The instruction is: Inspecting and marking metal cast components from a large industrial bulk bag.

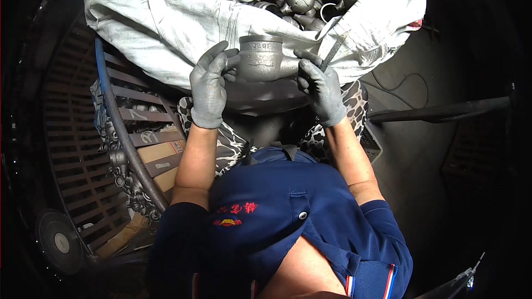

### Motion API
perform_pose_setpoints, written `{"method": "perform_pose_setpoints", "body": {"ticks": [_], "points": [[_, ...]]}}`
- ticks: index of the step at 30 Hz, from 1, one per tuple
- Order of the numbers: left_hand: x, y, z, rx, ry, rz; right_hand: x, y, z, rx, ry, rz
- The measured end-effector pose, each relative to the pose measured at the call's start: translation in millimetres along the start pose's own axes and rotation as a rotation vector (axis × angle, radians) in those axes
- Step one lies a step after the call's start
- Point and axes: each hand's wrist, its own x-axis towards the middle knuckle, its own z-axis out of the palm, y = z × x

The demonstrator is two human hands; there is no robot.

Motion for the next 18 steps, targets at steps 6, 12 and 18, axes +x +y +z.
{"method": "perform_pose_setpoints", "body": {"ticks": [6,12,18], "points": [[0.6,-5.3,-8.4,0.01,0.02,-0.051,-1.0,9.6,0.8,0.018,0.034,0.04],[2.1,-11.7,-14.6,-0.055,0.012,-0.071,-7.3,3.3,7.8,-0.083,0.018,-0.015],[-7.8,-1.0,-0.2,0.295,0.015,-0.023,-4.4,-11.9,5.0,-0.18,-0.017,-0.047]]}}
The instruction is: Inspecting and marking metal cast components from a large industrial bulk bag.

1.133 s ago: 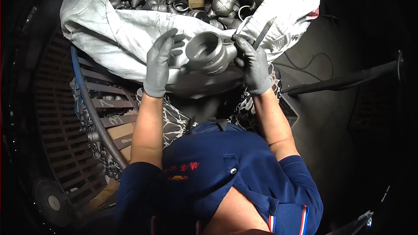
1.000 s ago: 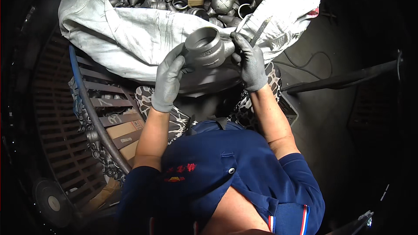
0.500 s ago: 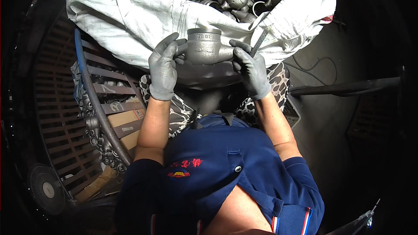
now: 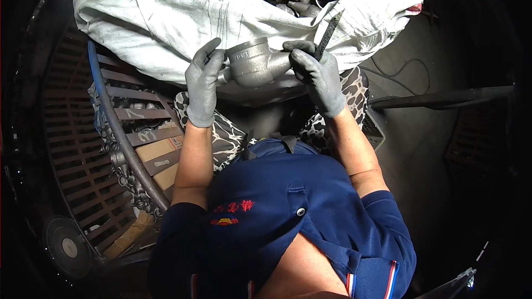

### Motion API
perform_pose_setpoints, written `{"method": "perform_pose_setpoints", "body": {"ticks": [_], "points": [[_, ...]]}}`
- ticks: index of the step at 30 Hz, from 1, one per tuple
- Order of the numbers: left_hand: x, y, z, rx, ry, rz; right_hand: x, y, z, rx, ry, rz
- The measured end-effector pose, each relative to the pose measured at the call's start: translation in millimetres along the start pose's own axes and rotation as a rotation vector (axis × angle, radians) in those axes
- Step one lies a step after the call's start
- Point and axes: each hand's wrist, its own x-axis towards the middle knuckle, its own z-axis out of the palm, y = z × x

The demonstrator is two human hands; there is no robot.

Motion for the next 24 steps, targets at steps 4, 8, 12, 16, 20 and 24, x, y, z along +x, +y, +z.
{"method": "perform_pose_setpoints", "body": {"ticks": [4,8,12,16,20,24], "points": [[1.4,6.6,-1.8,0.121,-0.327,-0.101,-1.4,-9.4,3.6,-0.108,-0.053,0.004],[-7.2,-16.7,-0.1,0.123,-0.444,-0.143,1.6,0.1,2.8,-0.038,-0.034,0.026],[-15.9,-23.5,7.1,0.035,-0.28,-0.18,3.6,-0.2,-15.1,-0.076,0.078,-0.045],[-20.5,-4.1,14.4,-0.083,-0.181,-0.275,0.3,-3.7,-16.3,-0.23,0.145,-0.15],[-19.9,-5.8,13.1,-0.047,-0.142,-0.242,-3.8,-0.7,-7.1,-0.087,0.109,-0.105],[-23.8,-1.9,17.0,-0.081,-0.157,-0.279,0.5,4.0,9.7,0.059,0.085,-0.211]]}}
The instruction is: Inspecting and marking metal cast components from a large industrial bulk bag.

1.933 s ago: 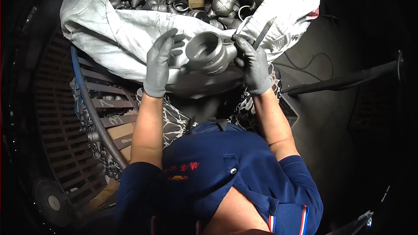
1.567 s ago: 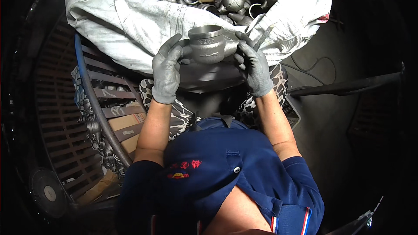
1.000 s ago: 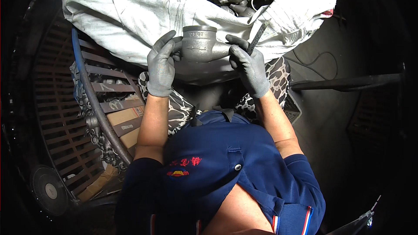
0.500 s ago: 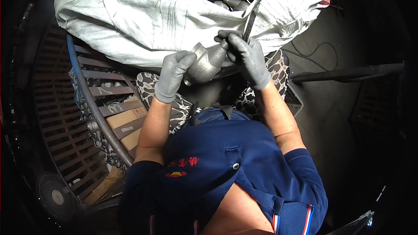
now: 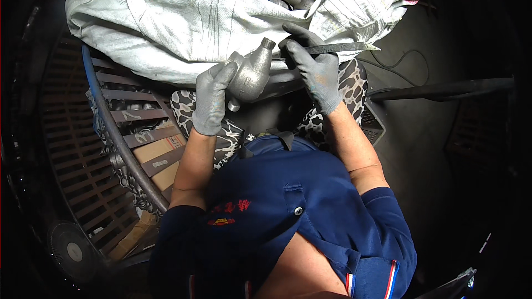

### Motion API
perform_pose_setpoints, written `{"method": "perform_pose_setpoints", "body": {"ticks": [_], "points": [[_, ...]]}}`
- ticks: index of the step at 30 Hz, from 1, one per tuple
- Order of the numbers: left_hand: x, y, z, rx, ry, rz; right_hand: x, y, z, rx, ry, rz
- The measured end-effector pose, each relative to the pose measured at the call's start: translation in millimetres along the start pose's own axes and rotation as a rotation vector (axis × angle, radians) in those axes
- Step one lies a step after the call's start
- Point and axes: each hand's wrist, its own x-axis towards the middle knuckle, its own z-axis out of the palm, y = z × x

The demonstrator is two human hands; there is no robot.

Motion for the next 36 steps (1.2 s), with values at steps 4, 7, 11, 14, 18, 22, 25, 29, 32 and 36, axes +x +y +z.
{"method": "perform_pose_setpoints", "body": {"ticks": [4,7,11,14,18,22,25,29,32,36], "points": [[-0.9,-2.7,2.3,-0.021,0.014,0.024,-0.2,12.6,-2.2,-0.185,-0.073,-0.074],[-0.4,-1.7,1.9,-0.019,0.005,0.036,-3.1,29.6,-7.2,-0.337,-0.103,-0.176],[-1.2,1.5,6.8,-0.046,0.054,0.065,-9.1,33.9,-11.0,-0.471,-0.134,-0.31],[-0.3,4.8,4.9,-0.057,-0.002,0.088,-17.7,12.0,-13.7,-0.104,-0.096,0.118],[1.1,6.8,7.3,0.002,-0.048,0.09,-9.5,-0.5,-33.6,-0.193,-0.082,0.057],[7.2,10.6,20.3,0.242,-0.217,0.114,-16.7,-20.3,-47.9,-0.103,-0.077,0.193],[4.9,22.4,45.0,0.296,-0.343,0.077,-26.9,-35.6,-62.5,-0.26,-0.032,0.174],[19.4,22.5,79.1,0.343,-0.51,0.044,-42.5,-52.7,-95.3,-0.321,0.129,0.136],[24.0,31.5,99.1,0.074,-0.528,0.089,-59.4,-69.6,-131.9,-0.399,0.352,0.019],[49.8,25.9,80.0,0.249,-0.234,0.347,-91.2,-54.2,-210.7,-0.419,0.724,-0.033]]}}
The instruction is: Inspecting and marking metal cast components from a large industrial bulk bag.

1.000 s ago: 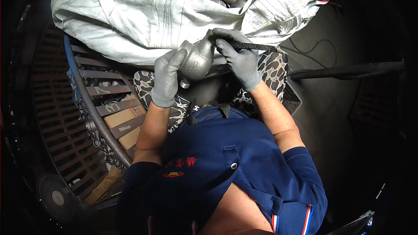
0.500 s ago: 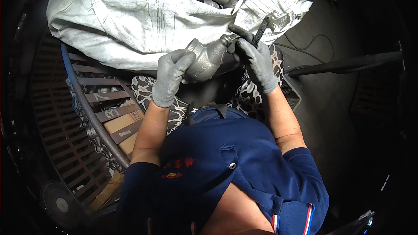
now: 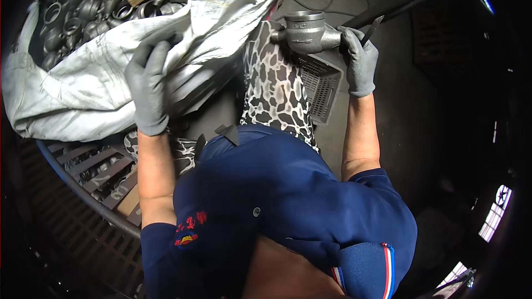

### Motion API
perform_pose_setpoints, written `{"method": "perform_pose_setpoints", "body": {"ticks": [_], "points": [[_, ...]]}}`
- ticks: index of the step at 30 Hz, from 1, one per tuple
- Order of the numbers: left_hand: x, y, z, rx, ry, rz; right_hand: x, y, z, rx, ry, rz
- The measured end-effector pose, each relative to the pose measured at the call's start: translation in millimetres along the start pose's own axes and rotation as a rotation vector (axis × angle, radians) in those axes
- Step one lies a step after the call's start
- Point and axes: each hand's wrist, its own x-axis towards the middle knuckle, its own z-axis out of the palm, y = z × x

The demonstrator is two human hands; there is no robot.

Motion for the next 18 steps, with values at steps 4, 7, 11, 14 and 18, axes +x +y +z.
{"method": "perform_pose_setpoints", "body": {"ticks": [4,7,11,14,18], "points": [[14.1,-17.9,-17.6,0.099,0.123,0.097,14.7,91.5,-60.9,-0.068,0.274,0.16],[38.9,-23.3,-22.1,0.023,0.192,0.192,13.6,157.9,-87.4,-0.531,0.309,-0.004],[71.7,-17.8,-28.8,0.173,0.183,0.299,-11.0,212.0,-95.6,-0.883,0.243,0.171],[107.1,-31.0,-44.9,0.774,0.125,0.488,-27.8,299.2,-132.2,-1.092,0.161,0.369],[102.6,-38.4,-47.3,1.208,-0.078,0.25,-9.0,256.5,-88.5,-0.81,0.177,0.23]]}}
